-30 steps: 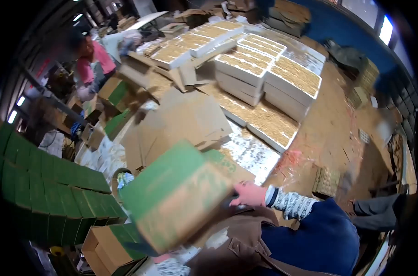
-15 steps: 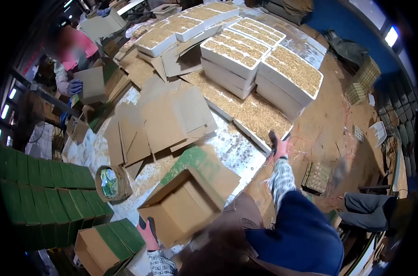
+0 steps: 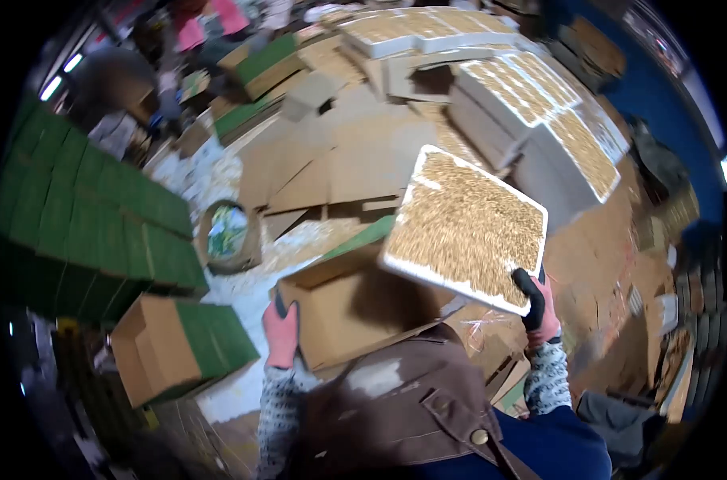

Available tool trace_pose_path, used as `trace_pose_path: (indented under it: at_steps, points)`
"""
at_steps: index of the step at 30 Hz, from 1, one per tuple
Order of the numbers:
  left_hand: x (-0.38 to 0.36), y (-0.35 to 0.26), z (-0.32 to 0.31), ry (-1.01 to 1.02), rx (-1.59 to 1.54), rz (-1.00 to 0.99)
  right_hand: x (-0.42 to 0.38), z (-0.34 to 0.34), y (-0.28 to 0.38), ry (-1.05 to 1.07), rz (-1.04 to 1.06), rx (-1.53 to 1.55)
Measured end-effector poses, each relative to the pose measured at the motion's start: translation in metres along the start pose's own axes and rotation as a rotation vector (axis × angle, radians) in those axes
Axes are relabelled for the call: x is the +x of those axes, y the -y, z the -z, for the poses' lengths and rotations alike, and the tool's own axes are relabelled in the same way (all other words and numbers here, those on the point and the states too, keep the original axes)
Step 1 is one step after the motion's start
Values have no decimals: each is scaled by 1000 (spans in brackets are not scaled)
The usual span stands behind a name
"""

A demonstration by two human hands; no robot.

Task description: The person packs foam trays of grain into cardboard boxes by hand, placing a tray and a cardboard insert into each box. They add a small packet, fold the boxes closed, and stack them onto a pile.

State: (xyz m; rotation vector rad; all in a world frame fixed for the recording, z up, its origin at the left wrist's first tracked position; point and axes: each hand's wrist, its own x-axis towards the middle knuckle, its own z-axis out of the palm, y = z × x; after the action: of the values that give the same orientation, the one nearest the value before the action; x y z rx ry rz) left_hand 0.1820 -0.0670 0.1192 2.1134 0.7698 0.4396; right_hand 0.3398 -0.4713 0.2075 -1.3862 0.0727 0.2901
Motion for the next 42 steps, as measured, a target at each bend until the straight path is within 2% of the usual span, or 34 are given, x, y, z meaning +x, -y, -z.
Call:
trace_pose_path:
  at_steps: [2,3,4,5,6,8,9,11,12,13,14,15,16,17,20,21,22,23,24,25,26,28,30,31,32,34,35,36,38,39,40,42]
  points:
    - [8,-13,1,61,192,38,-10,-30,0,265,4,-158]
    - [14,-2,-1,75,197,-60,-11,-55,7,385,11,-221]
    - [22,14,2,234,109,16,-12,-79,13,485,-5,-253]
    - [21,26,2,212,5,53,-11,-105,18,559,-63,-250]
    - [19,29,3,192,-92,88,-4,-130,21,560,-312,-130]
    - [12,35,0,148,-292,151,16,-148,0,612,-239,-237]
    - [8,39,-2,125,-393,185,18,-156,7,599,-182,-364]
    - [3,54,-5,77,-599,243,29,-151,-4,505,-194,-396]
    - [-1,60,-8,45,-357,92,33,-147,-4,477,-221,-397]
    - [-5,56,-5,-21,-107,-44,36,-144,-14,503,-213,-135]
    - [-3,47,-7,27,-202,116,45,-132,-28,518,-209,-173]
    - [-2,30,3,102,-406,154,53,-122,-51,541,-83,-428]
    - [-2,31,5,138,-343,113,53,-126,-58,550,52,-675]
    - [-7,29,9,157,-334,122,47,-131,-60,534,72,-884]
    - [-5,13,28,224,-189,90,58,-132,-92,656,169,-1719]
    - [-1,10,37,248,-120,66,52,-149,-96,654,142,-1871]
    - [18,3,55,381,50,230,48,-166,-98,648,114,-2025]
    - [38,19,64,286,-153,191,57,-160,-128,665,136,-2130]
    - [72,36,71,265,-229,185,72,-157,-148,635,179,-2060]
    - [107,54,67,-52,-88,35,76,-167,-135,757,210,-2084]
    - [139,75,62,-321,169,18,80,-184,-113,885,244,-2103]
    - [191,99,66,-231,666,-70,100,-218,-51,1016,224,-1910]
    - [220,140,55,-115,790,-133,156,-213,-43,508,70,-1179]
    - [235,149,55,71,643,15,178,-220,-31,374,61,-1032]
    - [237,137,57,78,599,63,197,-226,-19,244,47,-886]
    - [230,105,66,87,517,175,251,-220,-65,-26,87,-1034]
    - [233,125,60,-48,509,129,291,-207,-116,-128,166,-1225]
    - [236,146,57,-126,407,128,299,-212,-135,-155,159,-1108]
    - [230,143,66,-222,345,136,309,-218,-152,-103,109,-1015]
    - [229,152,69,-278,243,111,292,-229,-132,-136,164,-894]
    - [226,140,83,-149,-87,308,307,-226,-138,-141,187,-817]
    - [216,150,88,-244,-280,113,325,-204,-135,-118,197,-773]
